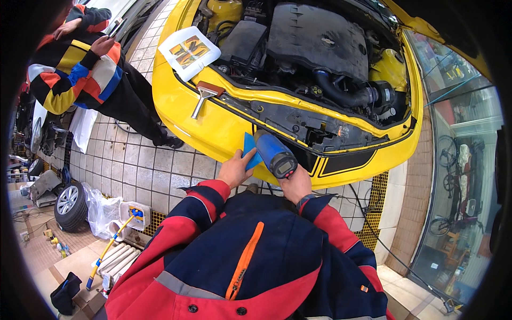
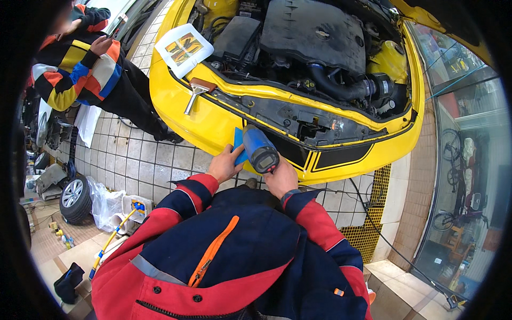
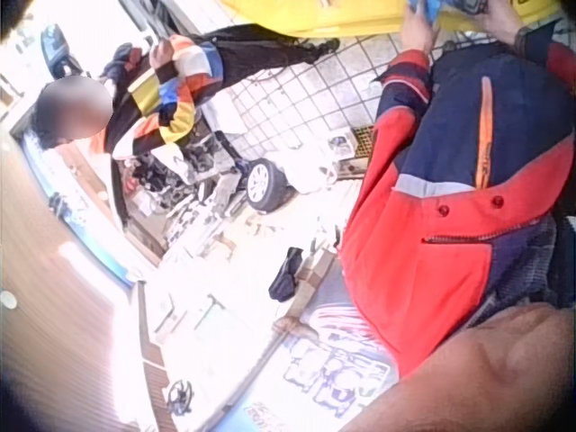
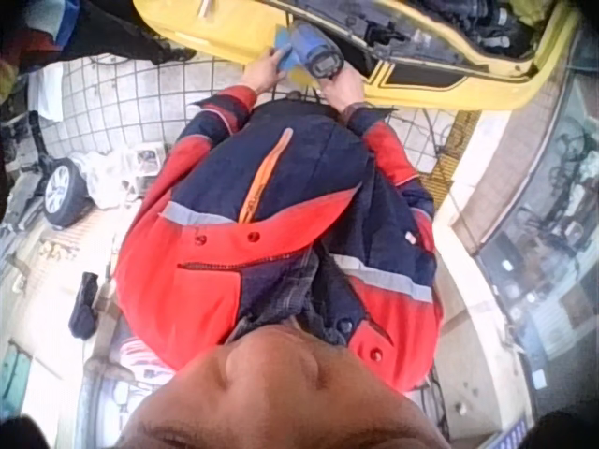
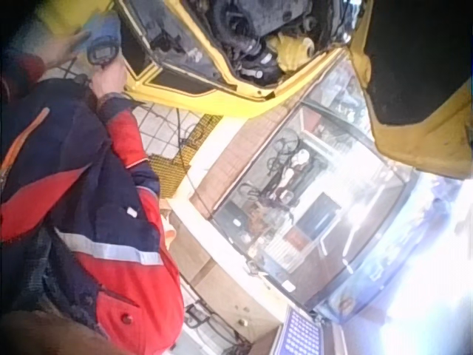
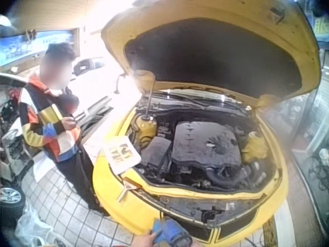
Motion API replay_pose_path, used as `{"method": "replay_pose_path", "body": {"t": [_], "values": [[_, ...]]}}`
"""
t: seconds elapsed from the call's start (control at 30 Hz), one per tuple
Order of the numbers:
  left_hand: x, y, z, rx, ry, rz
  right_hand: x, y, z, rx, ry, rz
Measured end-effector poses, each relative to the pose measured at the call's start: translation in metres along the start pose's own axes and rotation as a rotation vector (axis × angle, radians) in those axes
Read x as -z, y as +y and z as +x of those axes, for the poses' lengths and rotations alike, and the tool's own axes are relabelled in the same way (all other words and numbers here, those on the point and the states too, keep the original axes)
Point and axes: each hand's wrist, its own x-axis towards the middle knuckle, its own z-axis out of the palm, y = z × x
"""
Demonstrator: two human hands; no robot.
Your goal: The person applies a black vinyl wrap to the front bumper and hood of a yellow car. They use a blue heat gun to warm the material and a blue squeegee to smooth it, then peel back and reposition sections to conform to the curves.
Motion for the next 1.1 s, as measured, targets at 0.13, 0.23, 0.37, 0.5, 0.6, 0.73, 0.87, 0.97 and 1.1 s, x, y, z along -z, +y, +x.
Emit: {"method": "replay_pose_path", "body": {"t": [0.13,0.23,0.37,0.5,0.6,0.73,0.87,0.97,1.1], "values": [[0.0,0.001,0.008,0.02,0.011,0.003,-0.003,-0.002,0.008,0.054,0.029,0.017],[-0.001,-0.001,0.014,0.028,0.028,0.012,-0.005,0.001,0.013,0.056,0.031,0.016],[0.0,-0.008,0.025,0.0,0.072,0.017,-0.005,0.005,0.013,-0.056,-0.014,-0.004],[0.0,-0.014,0.033,-0.051,0.077,0.028,-0.006,0.003,0.013,0.028,0.015,0.052],[0.001,-0.018,0.036,-0.071,0.067,0.052,-0.008,0.003,0.013,0.048,0.023,0.068],[0.003,-0.018,0.037,-0.07,0.04,0.062,-0.014,0.015,0.008,-0.011,0.019,0.062],[0.009,-0.014,0.037,-0.051,0.029,0.044,-0.019,0.041,-0.006,-0.058,0.056,0.114],[0.017,-0.014,0.038,0.023,0.18,-0.025,-0.015,0.061,-0.026,-0.068,0.117,0.226],[0.022,-0.012,0.041,-0.058,0.09,0.037,-0.01,0.076,-0.042,-0.064,0.163,0.183]]}}
